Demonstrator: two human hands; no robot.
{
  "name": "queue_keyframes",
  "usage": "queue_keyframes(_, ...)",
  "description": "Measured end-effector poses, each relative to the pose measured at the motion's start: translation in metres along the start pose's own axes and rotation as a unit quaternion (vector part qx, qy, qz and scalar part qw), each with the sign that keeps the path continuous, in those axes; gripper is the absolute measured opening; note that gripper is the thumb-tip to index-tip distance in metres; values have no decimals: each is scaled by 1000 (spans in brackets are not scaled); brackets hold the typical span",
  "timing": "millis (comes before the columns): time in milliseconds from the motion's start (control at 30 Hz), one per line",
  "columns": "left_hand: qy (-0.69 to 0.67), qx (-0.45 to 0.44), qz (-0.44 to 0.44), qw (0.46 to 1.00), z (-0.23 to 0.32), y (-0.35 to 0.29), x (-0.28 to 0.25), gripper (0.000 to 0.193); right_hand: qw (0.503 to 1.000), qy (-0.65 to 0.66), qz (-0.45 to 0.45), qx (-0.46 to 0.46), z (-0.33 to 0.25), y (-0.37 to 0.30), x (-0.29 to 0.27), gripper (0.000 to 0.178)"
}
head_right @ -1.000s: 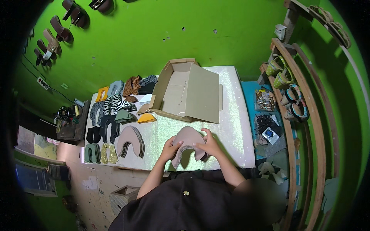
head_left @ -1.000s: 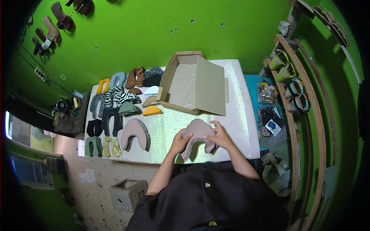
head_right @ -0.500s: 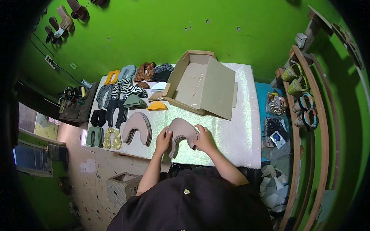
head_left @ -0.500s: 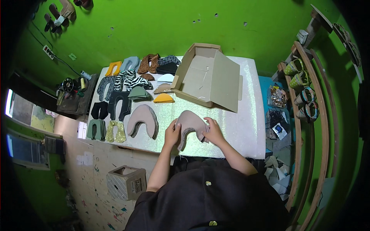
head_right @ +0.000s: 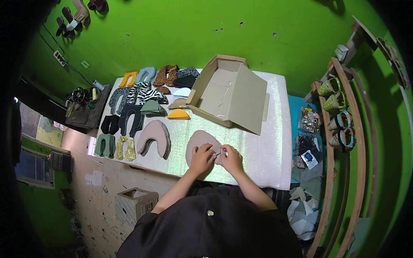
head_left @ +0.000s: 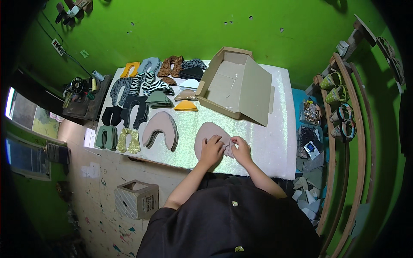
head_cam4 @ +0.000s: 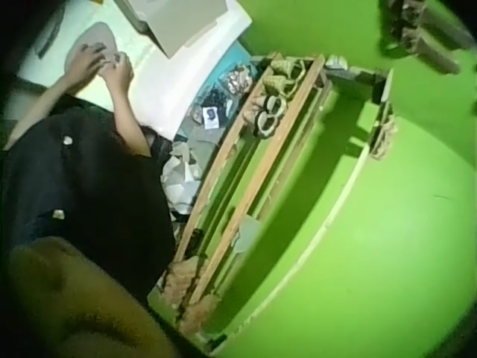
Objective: The recorder is sorting, aligning, and inspecting various fabric and leather shoe upper components on a worktable in a workshop.
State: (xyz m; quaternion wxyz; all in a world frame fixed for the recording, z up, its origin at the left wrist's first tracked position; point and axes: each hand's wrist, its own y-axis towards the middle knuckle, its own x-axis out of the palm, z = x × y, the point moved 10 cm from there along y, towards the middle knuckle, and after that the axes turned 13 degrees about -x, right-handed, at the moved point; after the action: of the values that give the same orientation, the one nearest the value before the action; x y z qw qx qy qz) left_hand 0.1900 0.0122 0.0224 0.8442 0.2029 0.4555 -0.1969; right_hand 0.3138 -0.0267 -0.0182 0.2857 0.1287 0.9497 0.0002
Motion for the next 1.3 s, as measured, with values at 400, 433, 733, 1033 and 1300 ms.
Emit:
queue_keyframes(400, -461, -335, 104, 815, -121, 7, -26, 21, 956, -232, -131, -118, -40, -21, 20, 31)
queue_keyframes(433, -483, -329, 112, 804, -122, 7, -34, 20, 960, -222, -142, -97, -36, -19, 22, 30)
queue_keyframes(733, -471, -261, -41, 841, -59, -8, -97, 17, 839, 524, -57, 136, -66, 31, 71, 34)
queue_keyframes(1033, -324, -119, 45, 938, -82, -19, -185, 36, 914, 369, -158, 59, -149, 42, 97, 25)
queue_keyframes(1300, -541, -249, -102, 797, -185, -26, -172, 57, 880, 389, -269, -49, -254, 55, 123, 26)
